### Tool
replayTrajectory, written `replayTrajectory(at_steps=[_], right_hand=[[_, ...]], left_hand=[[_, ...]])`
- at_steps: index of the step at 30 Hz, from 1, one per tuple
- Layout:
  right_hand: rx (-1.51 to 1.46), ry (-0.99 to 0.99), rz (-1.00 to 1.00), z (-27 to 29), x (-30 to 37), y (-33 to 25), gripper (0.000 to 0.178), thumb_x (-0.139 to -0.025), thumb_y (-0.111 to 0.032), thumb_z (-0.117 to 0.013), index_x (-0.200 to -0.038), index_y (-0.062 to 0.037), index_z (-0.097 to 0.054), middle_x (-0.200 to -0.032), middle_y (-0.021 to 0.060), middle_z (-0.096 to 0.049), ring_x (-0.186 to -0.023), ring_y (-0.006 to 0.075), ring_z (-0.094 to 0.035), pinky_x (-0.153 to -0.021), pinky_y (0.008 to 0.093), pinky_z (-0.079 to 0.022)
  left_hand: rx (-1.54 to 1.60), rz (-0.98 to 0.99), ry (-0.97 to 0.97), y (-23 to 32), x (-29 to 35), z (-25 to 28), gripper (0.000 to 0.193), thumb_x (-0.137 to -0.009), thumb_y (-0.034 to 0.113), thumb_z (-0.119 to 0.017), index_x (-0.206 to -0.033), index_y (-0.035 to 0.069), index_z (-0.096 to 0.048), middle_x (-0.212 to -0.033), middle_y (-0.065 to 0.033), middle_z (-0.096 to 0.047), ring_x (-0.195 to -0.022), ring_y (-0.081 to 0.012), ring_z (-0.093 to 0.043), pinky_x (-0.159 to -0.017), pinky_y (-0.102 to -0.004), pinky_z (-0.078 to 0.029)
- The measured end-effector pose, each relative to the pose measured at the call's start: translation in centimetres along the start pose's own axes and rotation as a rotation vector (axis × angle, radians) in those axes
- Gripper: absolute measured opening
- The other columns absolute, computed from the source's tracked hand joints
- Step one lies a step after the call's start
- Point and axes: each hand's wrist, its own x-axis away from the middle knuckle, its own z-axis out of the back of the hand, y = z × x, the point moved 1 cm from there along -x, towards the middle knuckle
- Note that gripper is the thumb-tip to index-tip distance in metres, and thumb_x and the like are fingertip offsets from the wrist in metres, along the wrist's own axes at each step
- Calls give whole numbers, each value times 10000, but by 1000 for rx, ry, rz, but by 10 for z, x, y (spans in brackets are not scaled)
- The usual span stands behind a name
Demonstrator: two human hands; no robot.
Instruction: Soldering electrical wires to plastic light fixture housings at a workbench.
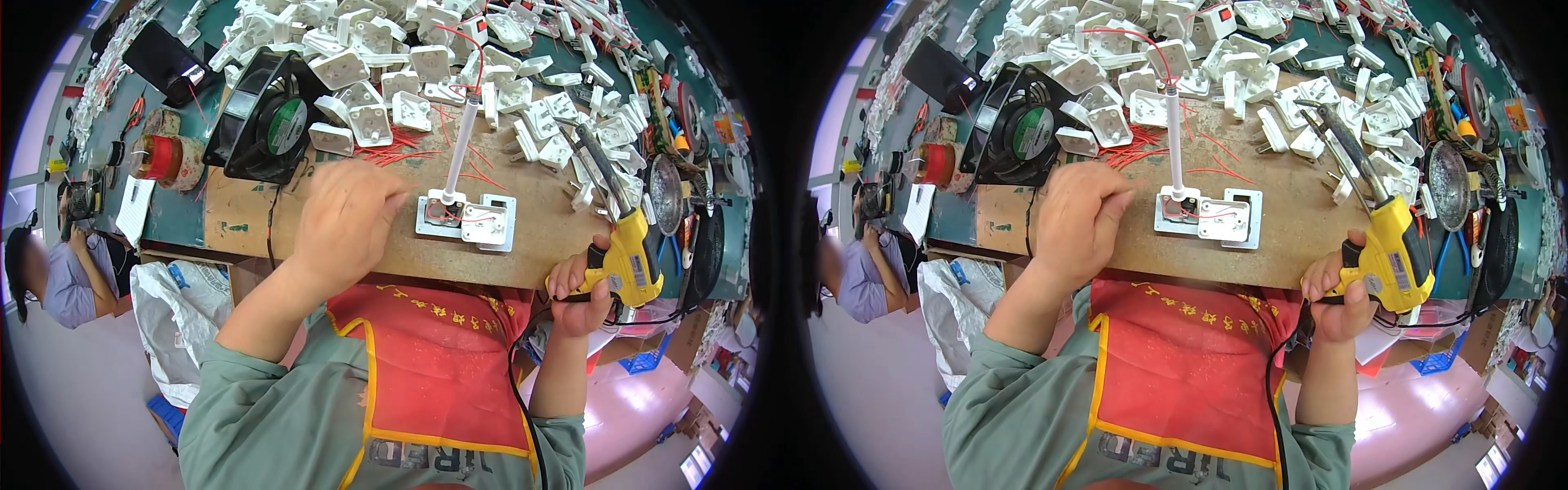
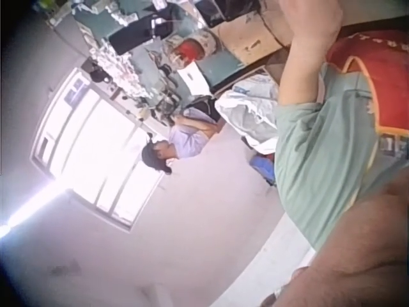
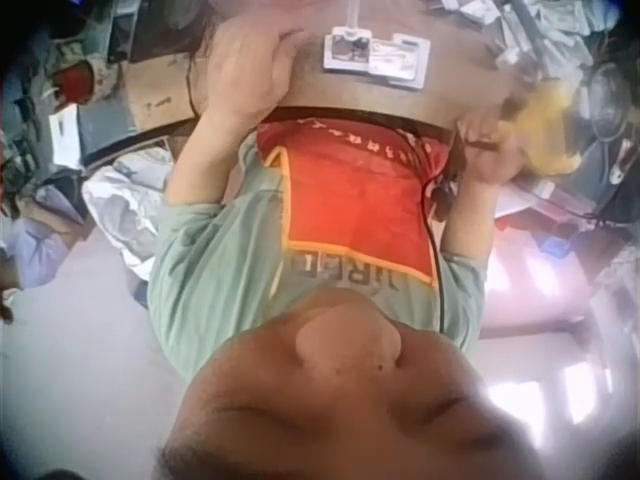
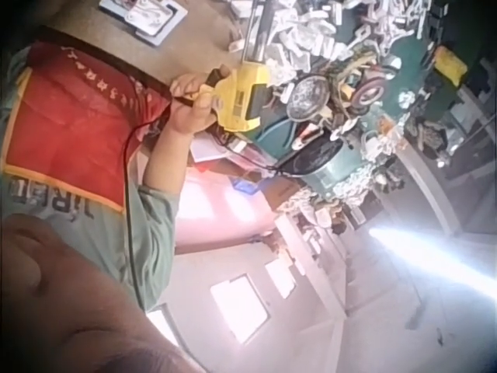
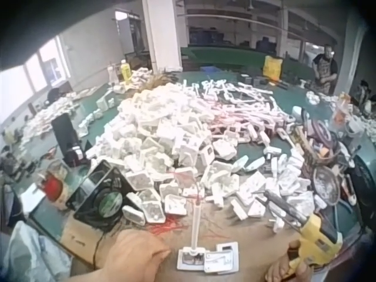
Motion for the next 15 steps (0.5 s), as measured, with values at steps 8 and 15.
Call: replayTrajectory(at_steps=[8,15], right_hand=[[127,-222,97,-22,32,5,714,-831,-449,-742,-1345,-57,-439,-725,3,-484,-564,127,-479,-528,274,-431],[54,-206,-185,-17,86,8,417,-790,-299,-801,-973,-17,-555,-770,62,-553,-645,160,-537,-579,288,-440]], left_hand=[[229,20,62,23,23,-24,224,-740,-30,-733,-939,36,-653,-854,-94,-604,-835,-290,-589,-753,-381,-480],[147,-64,169,22,22,-37,238,-721,-44,-745,-919,24,-631,-949,-115,-577,-850,-288,-571,-734,-381,-479]])
